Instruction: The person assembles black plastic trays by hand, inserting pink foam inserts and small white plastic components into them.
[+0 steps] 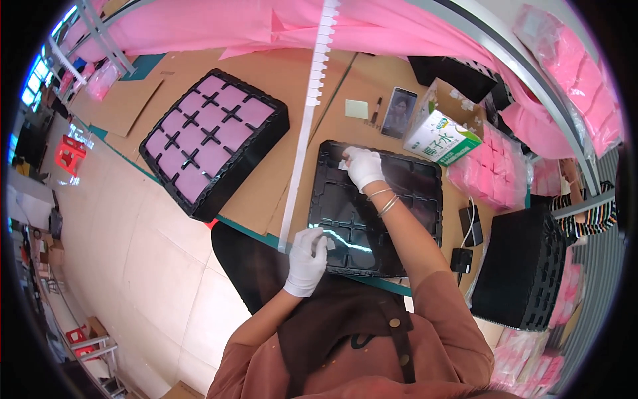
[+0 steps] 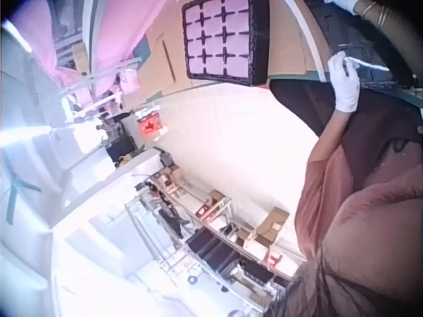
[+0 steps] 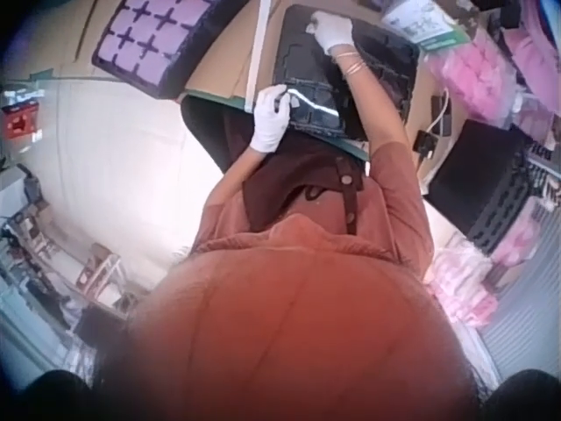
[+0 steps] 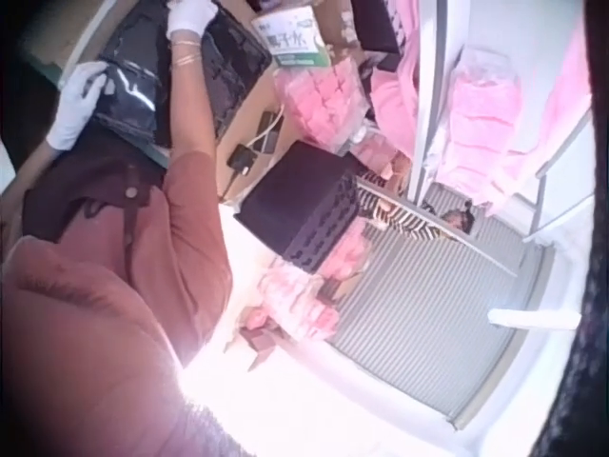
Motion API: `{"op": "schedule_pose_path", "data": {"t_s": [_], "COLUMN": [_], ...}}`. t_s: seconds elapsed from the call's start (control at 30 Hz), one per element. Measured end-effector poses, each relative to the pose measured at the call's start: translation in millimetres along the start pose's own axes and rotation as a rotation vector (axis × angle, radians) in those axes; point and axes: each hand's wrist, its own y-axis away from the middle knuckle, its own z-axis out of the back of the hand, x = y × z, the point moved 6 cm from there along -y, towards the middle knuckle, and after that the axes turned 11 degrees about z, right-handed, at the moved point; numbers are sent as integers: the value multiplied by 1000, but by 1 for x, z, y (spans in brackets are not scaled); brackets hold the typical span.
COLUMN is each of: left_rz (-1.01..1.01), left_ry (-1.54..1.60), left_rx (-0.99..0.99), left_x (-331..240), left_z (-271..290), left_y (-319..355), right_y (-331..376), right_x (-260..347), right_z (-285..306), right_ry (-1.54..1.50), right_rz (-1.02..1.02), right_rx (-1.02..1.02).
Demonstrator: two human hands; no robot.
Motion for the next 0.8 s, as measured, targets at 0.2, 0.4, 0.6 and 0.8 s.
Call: {"op": "schedule_pose_path", "data": {"t_s": [0.2, 0.4, 0.6, 0.8], "left_rz": [-25, -37, -24, 303], "left_ry": [20, 30, 91, 447], "left_rx": [-53, -11, -7, -13], "left_x": [8, 11, 6, 35], "left_z": [8, 6, 5, 12], "left_y": [4, 5, 0, 3], "right_y": [-4, -13, -4, 84], "right_x": [1, 17, 21, 80], "right_z": [-7, -5, 1, 42], "right_ry": [-35, 44, 225, -196], "right_rz": [-77, -99, 47, 198], "right_rx": [202, 166, 87, -12]}}
